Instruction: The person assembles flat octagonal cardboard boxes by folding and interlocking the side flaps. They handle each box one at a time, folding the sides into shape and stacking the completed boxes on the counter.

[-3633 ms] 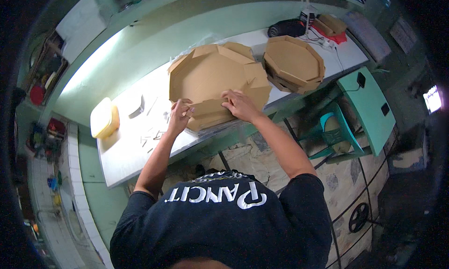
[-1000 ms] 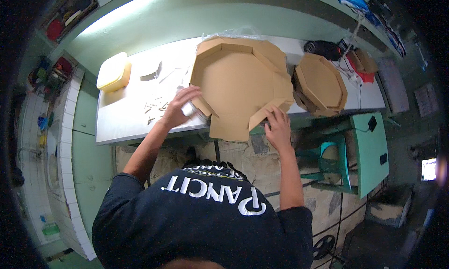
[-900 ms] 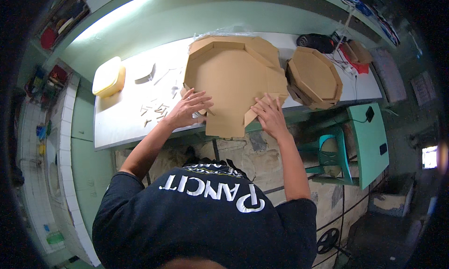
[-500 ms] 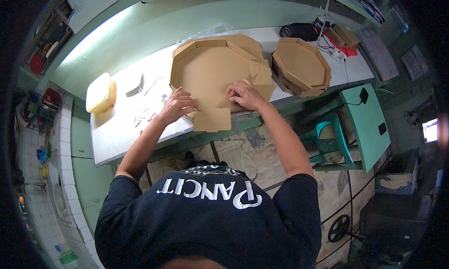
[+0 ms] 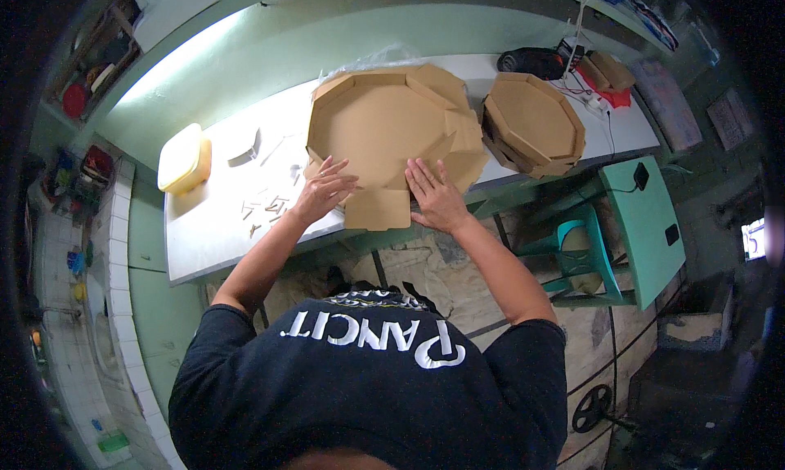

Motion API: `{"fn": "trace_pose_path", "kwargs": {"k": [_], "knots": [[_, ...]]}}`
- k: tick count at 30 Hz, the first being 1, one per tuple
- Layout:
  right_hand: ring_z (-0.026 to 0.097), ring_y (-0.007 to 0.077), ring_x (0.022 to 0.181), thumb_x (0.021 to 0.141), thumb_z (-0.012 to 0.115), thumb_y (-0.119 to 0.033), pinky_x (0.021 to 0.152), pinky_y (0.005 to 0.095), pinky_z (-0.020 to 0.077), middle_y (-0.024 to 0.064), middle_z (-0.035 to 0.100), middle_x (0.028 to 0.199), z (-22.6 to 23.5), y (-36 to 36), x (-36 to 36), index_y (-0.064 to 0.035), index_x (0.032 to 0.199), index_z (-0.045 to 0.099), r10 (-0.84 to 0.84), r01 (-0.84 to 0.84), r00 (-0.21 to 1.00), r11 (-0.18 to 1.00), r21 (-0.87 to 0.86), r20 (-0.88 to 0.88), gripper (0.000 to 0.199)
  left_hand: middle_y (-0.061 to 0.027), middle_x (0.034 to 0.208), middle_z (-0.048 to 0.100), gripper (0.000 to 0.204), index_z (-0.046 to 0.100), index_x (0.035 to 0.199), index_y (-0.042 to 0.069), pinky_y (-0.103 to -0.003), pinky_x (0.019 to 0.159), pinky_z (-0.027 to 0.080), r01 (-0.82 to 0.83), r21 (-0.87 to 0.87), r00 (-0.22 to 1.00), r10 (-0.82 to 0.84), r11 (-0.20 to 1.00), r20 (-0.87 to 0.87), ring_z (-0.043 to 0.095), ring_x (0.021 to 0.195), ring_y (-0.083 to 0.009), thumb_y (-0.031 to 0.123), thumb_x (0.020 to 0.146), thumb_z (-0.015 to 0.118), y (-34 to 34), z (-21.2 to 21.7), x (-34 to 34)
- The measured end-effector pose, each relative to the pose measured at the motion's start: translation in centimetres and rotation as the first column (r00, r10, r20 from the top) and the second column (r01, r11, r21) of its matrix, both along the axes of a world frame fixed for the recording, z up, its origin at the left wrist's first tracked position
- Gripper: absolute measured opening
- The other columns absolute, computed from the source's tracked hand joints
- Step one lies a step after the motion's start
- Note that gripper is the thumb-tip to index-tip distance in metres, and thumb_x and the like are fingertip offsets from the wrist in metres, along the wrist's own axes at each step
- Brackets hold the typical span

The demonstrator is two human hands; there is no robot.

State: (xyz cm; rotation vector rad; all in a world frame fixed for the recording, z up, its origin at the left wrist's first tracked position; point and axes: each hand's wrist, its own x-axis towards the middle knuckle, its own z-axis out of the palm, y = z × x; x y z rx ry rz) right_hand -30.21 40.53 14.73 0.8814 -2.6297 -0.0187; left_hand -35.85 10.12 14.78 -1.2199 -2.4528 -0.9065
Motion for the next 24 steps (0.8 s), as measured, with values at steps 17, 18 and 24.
{"fn": "trace_pose_path", "kwargs": {"k": [17,18,24], "knots": [[0.057,0.0225,0.106,0.090,0.060,-0.039,0.110,0.0536,0.0246,0.0051,0.059,0.105,1.8,-2.3,-4.0,-0.0113,0.100,0.062,-0.075,0.206,0.956,0.858,-0.470,0.282,0.030,-0.0112,0.097,0.065,0.020,0.068,0.097,0.008,-0.045,0.096,0.042,-0.202,-0.010,0.959,0.200,0.979,0.202,0.060,0.100,-0.0286,0.026,0.090,0.064,1.9,1.8,-1.0],[0.056,0.0232,0.107,0.090,0.060,-0.038,0.109,0.0531,0.0261,0.0059,0.059,0.106,1.6,-2.3,-3.9,-0.0119,0.101,0.062,-0.065,0.147,0.977,0.895,-0.421,0.203,0.029,-0.0097,0.097,0.065,0.022,0.068,0.099,0.009,-0.045,0.097,0.041,-0.199,-0.038,0.967,0.202,0.979,0.156,0.059,0.102,-0.0278,0.028,0.088,0.065,1.9,1.9,-0.8],[0.054,0.0250,0.105,0.077,0.069,-0.019,0.103,0.0458,0.0343,0.0078,0.057,0.104,0.7,-1.5,-3.5,-0.0093,0.098,0.062,0.098,-0.078,0.989,0.981,-0.180,0.107,0.024,-0.0032,0.093,0.060,0.028,0.071,0.101,0.014,-0.049,0.108,0.027,-0.163,-0.253,0.987,0.160,0.954,-0.032,0.053,0.106,-0.0226,0.035,0.083,0.069,2.6,1.4,0.0]]}}
